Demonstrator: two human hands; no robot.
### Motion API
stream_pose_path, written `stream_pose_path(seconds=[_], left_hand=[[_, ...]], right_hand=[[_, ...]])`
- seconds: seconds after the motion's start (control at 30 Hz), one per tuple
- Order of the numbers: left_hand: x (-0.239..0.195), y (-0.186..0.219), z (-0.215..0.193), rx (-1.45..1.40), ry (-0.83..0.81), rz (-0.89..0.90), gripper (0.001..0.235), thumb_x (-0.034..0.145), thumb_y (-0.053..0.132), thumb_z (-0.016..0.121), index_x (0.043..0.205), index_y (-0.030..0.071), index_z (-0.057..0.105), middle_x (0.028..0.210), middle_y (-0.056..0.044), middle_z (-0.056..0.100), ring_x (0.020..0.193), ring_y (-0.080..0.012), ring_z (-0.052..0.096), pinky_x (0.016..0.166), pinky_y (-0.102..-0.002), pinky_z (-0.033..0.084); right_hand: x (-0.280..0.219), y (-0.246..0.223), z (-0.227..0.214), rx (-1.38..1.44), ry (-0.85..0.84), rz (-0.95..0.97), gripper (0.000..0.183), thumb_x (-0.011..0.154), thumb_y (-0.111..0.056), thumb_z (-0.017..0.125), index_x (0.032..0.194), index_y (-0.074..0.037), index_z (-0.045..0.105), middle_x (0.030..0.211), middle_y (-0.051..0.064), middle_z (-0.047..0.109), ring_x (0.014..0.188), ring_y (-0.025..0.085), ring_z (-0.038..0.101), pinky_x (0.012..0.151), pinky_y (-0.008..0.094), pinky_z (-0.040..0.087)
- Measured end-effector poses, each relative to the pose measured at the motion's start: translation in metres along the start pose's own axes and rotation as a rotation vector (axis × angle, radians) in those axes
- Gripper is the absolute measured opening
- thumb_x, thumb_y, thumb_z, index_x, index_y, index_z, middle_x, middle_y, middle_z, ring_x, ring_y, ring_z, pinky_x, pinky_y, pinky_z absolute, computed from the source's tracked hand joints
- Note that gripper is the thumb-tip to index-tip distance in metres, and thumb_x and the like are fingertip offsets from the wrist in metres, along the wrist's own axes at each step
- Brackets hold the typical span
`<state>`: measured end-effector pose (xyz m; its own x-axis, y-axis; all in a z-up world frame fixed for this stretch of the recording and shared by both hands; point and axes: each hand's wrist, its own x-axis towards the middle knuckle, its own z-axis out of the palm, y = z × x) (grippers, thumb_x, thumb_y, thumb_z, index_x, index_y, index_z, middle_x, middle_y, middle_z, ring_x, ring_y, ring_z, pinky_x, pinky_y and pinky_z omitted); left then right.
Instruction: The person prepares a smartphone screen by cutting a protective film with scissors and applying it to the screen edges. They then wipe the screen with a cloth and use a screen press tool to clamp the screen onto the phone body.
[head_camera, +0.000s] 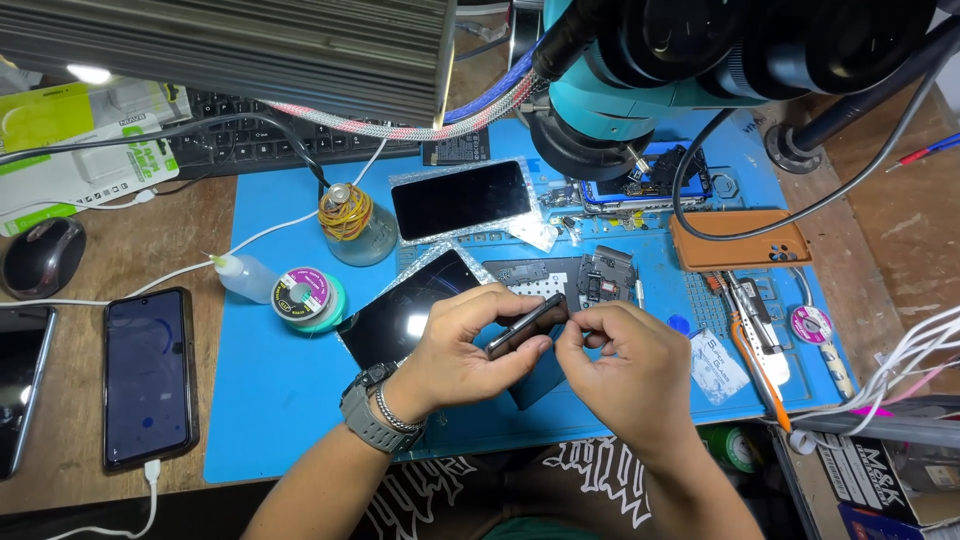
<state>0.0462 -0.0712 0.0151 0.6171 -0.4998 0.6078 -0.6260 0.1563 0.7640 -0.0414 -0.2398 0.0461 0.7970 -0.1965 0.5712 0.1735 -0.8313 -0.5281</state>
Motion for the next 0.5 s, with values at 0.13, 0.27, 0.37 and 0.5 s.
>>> stream_pose_path(seconds=[0.13,0.27,0.37,0.5], left_hand=[[0.0,0.003,0.001,-0.018,-0.005,0.013,0.031,0.09,0.013,0.079,0.117,0.004,0.068,0.096,-0.01,0.072,0.082,-0.02,0.069,0.075,-0.03,0.057],[0.007,0.005,0.003,-0.19,0.095,-0.055,0.025,0.081,0.006,0.082,0.104,-0.003,0.076,0.081,-0.018,0.074,0.072,-0.0295,0.074,0.063,-0.037,0.059],[0.006,0.001,0.002,-0.227,0.083,-0.092,0.024,0.083,0.006,0.081,0.105,-0.001,0.077,0.081,-0.016,0.075,0.073,-0.0263,0.074,0.063,-0.035,0.059],[0.007,-0.005,0.002,-0.265,0.076,-0.121,0.023,0.084,0.005,0.079,0.106,0.0,0.077,0.083,-0.015,0.076,0.076,-0.0235,0.074,0.065,-0.032,0.058]], right_hand=[[0.004,0.0,-0.002,-0.013,-0.02,-0.008,0.016,0.076,0.002,0.069,0.07,-0.011,0.063,0.064,-0.002,0.06,0.055,0.012,0.05,0.052,0.024,0.041],[0.004,0.013,0.0,0.105,-0.031,0.03,0.015,0.07,0.003,0.07,0.066,-0.011,0.066,0.055,-0.002,0.057,0.05,0.014,0.057,0.048,0.025,0.051],[0.006,0.022,-0.003,0.297,-0.158,0.198,0.015,0.072,0.006,0.065,0.067,-0.007,0.069,0.05,0.005,0.055,0.048,0.017,0.053,0.048,0.029,0.049],[0.001,0.035,0.001,0.477,-0.189,0.326,0.013,0.073,0.009,0.062,0.071,-0.002,0.069,0.048,0.002,0.04,0.055,0.008,0.04,0.047,0.027,0.045]])
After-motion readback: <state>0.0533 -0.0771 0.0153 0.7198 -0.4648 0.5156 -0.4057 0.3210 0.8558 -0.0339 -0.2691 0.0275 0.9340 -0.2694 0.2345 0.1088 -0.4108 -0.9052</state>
